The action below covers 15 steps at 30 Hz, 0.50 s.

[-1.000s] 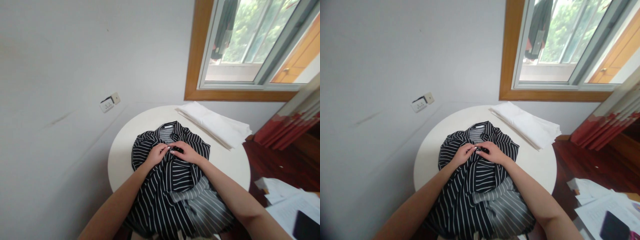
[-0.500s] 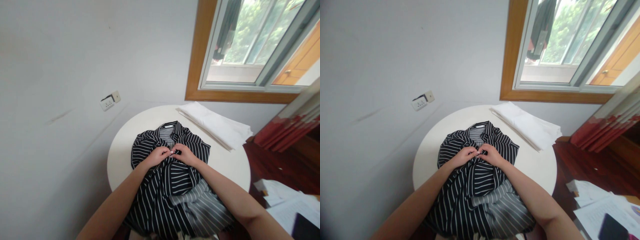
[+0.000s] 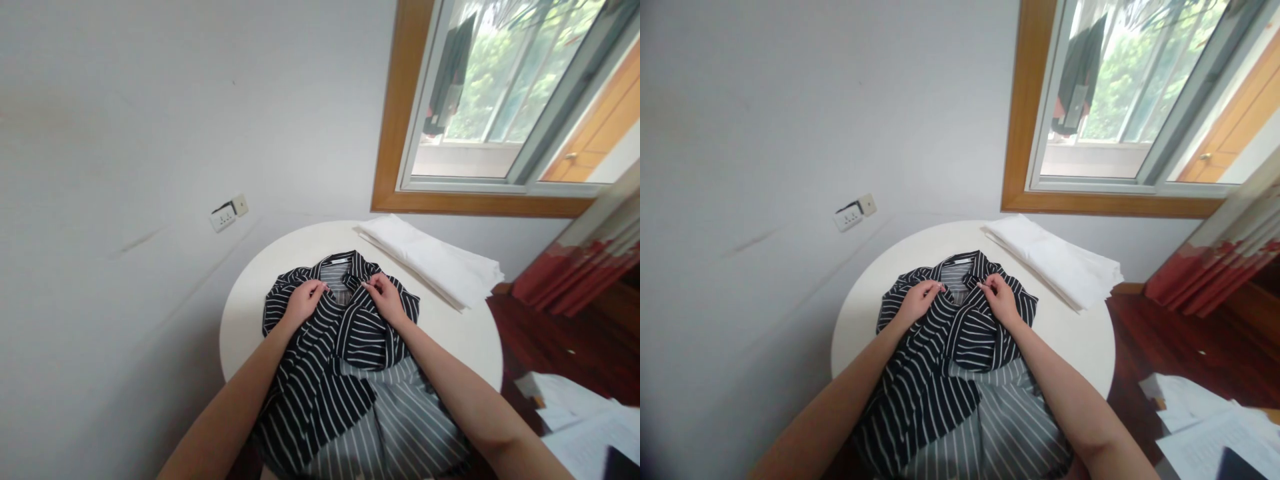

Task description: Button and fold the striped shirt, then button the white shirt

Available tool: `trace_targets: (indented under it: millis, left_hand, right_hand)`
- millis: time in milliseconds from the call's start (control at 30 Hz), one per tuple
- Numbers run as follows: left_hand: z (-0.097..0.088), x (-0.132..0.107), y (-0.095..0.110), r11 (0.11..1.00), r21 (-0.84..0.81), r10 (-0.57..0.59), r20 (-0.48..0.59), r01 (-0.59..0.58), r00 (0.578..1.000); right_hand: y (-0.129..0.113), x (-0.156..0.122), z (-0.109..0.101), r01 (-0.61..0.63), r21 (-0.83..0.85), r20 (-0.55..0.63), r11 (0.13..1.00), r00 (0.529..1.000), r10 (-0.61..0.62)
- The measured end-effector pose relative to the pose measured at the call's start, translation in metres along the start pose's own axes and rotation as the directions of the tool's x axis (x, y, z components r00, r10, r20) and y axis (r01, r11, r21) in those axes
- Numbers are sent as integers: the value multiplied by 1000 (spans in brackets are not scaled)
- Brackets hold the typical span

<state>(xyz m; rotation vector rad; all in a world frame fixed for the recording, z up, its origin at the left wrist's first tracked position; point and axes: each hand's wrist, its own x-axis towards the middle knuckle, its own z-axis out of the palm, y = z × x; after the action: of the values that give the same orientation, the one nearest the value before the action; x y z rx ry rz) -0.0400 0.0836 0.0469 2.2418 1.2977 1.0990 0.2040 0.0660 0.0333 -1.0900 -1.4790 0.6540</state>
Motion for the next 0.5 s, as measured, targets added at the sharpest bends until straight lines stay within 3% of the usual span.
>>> trace_targets:
  millis: [133, 233, 300, 367, 500]
  left_hand:
    - [-23, 15, 11, 921, 389, 32, -6, -27, 999]
    - [-17, 22, 31, 849, 521, 90, 14, -84, 996]
    - [1, 23, 43, 878, 459, 141, 26, -137, 990]
    - [24, 20, 49, 943, 288, 154, 70, -167, 986]
    - [58, 8, 41, 992, -101, 81, 118, -69, 990]
  right_hand:
    - [8, 15, -14, -9, 49, -186, 999, 982, 18]
    - [12, 18, -13, -1, 134, -161, 991, 987, 23]
    - [14, 16, -9, -10, 147, -136, 989, 990, 30]
    - [17, 12, -6, -27, 138, -133, 990, 990, 46]
    - [24, 8, -4, -73, 111, -191, 991, 977, 93]
